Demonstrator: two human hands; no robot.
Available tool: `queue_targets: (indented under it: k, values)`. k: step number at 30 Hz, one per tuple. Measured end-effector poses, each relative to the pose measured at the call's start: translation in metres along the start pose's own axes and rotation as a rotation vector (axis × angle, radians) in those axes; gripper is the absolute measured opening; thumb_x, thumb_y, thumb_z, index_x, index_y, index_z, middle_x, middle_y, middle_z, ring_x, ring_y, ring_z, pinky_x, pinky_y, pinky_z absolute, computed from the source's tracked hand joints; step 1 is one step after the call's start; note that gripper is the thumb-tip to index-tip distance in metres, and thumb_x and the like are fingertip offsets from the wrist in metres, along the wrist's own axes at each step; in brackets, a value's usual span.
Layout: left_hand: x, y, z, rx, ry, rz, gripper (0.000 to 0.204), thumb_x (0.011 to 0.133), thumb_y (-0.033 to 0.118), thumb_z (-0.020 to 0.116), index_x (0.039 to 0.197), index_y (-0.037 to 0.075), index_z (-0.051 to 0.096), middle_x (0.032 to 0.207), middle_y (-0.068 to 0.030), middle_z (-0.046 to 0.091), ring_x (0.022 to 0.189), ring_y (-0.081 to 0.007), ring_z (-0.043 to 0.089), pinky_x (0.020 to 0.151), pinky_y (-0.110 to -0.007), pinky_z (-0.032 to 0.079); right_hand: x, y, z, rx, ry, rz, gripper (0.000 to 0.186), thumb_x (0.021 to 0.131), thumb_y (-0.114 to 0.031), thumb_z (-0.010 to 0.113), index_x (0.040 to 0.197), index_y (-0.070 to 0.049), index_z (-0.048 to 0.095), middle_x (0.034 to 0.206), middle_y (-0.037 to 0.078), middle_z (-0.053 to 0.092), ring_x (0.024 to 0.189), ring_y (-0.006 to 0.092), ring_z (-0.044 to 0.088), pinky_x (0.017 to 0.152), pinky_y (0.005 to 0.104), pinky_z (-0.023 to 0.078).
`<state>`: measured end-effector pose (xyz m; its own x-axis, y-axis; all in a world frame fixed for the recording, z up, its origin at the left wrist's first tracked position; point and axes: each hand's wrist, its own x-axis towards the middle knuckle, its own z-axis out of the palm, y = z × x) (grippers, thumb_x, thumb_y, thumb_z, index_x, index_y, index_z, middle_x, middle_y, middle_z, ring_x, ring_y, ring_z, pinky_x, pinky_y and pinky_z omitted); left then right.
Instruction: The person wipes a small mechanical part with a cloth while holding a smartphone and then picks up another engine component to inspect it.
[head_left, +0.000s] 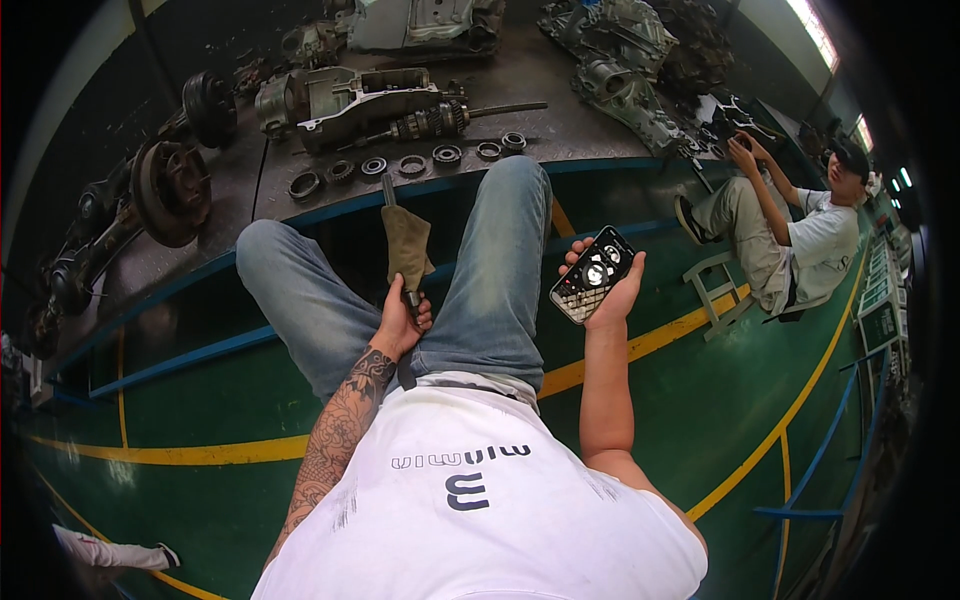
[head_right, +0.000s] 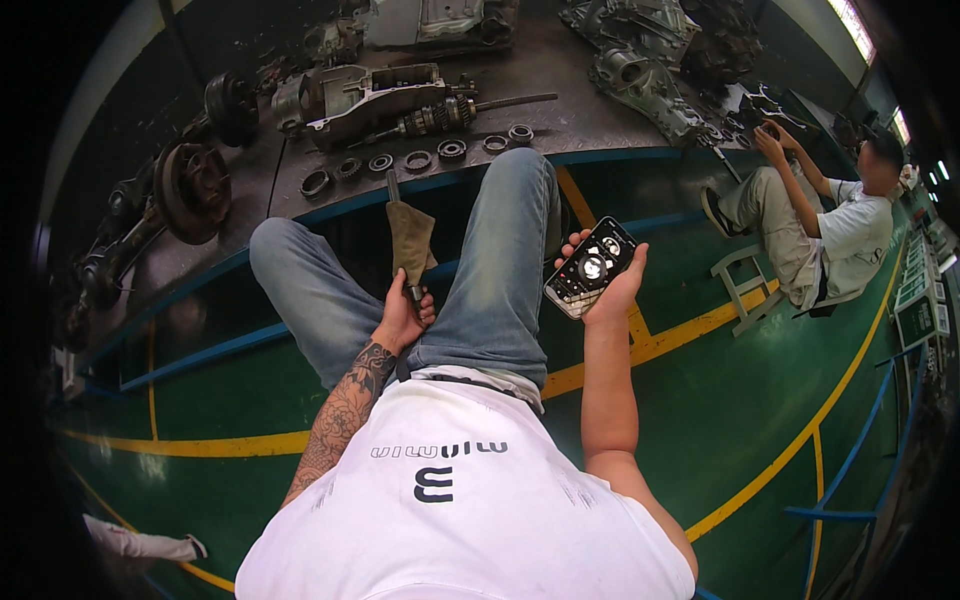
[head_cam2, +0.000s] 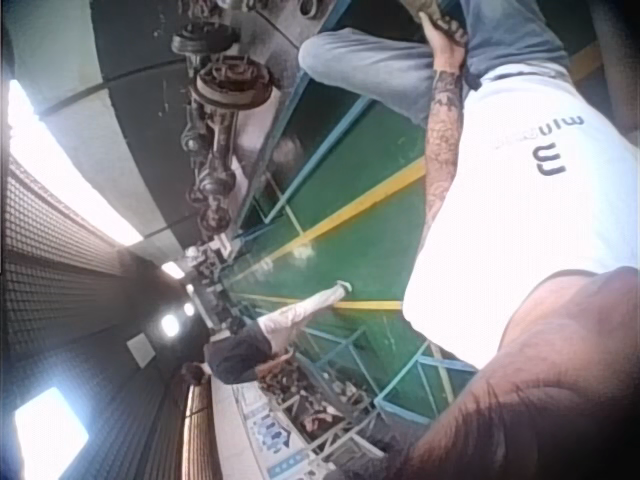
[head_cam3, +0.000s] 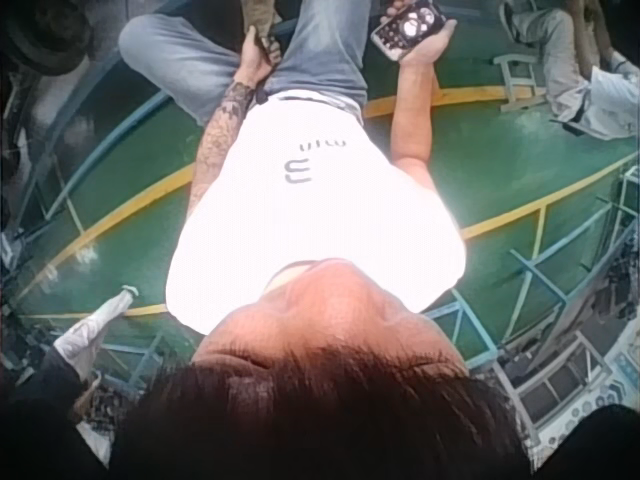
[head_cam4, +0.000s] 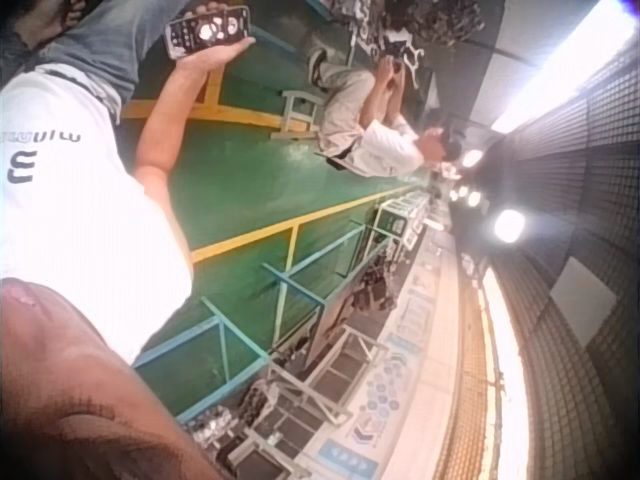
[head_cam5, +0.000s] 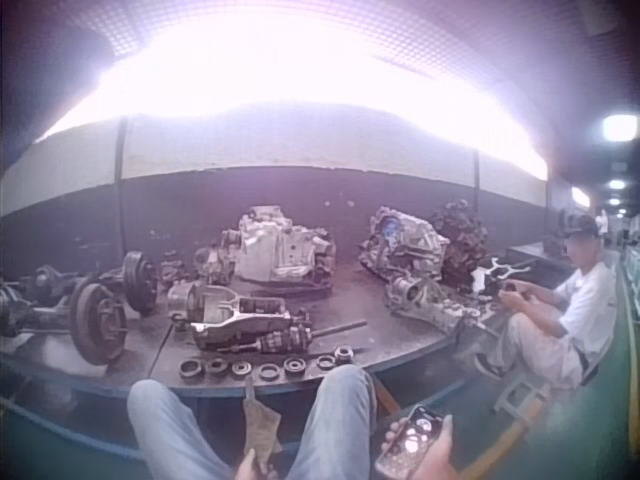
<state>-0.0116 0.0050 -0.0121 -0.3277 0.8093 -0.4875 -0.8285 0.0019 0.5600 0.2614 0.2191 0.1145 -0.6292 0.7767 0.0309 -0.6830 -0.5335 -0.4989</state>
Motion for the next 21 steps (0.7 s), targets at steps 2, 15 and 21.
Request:
queue_targets:
  k: [2, 15, 21]
  values:
    - [0.000, 0.000, 0.001, 0.000, 0.001, -0.001, 0.061, 0.094, 0.074, 0.044, 0.095, 0.013, 0.049, 0.068, -0.0031, 0.045, 0.056, -0.0175, 0.040, 0.054, -0.031, 0.033, 0.000, 0.000, -0.001, 0.002, 0.003, 0.002, 0.083, 0.100, -0.069, 0.019, 0.112, 0.001, 0.062, 0.099, 0.016, 0.066, 0.086, 0.0303, 0.067, 0.076, 0.0467, 0.057]
    - [0.001, 0.000, -0.002, -0.002, -0.003, -0.006, 0.062, 0.093, 0.075, 0.045, 0.094, 0.012, 0.049, 0.067, -0.0035, 0.045, 0.056, -0.0179, 0.040, 0.054, -0.031, 0.033, 0.000, -0.001, 0.000, 0.004, -0.037, 0.000, 0.082, 0.100, -0.070, 0.021, 0.112, 0.000, 0.062, 0.100, 0.016, 0.066, 0.087, 0.0299, 0.066, 0.076, 0.0463, 0.056]
    - [0.001, 0.000, -0.001, 0.002, -0.010, -0.004, 0.062, 0.094, 0.074, 0.045, 0.095, 0.012, 0.048, 0.068, -0.0034, 0.045, 0.056, -0.0180, 0.040, 0.054, -0.031, 0.033, 0.000, -0.002, 0.004, -0.062, 0.040, -0.008, 0.091, 0.097, -0.075, 0.021, 0.114, 0.003, 0.063, 0.096, 0.016, 0.069, 0.086, 0.0288, 0.068, 0.075, 0.0452, 0.058]
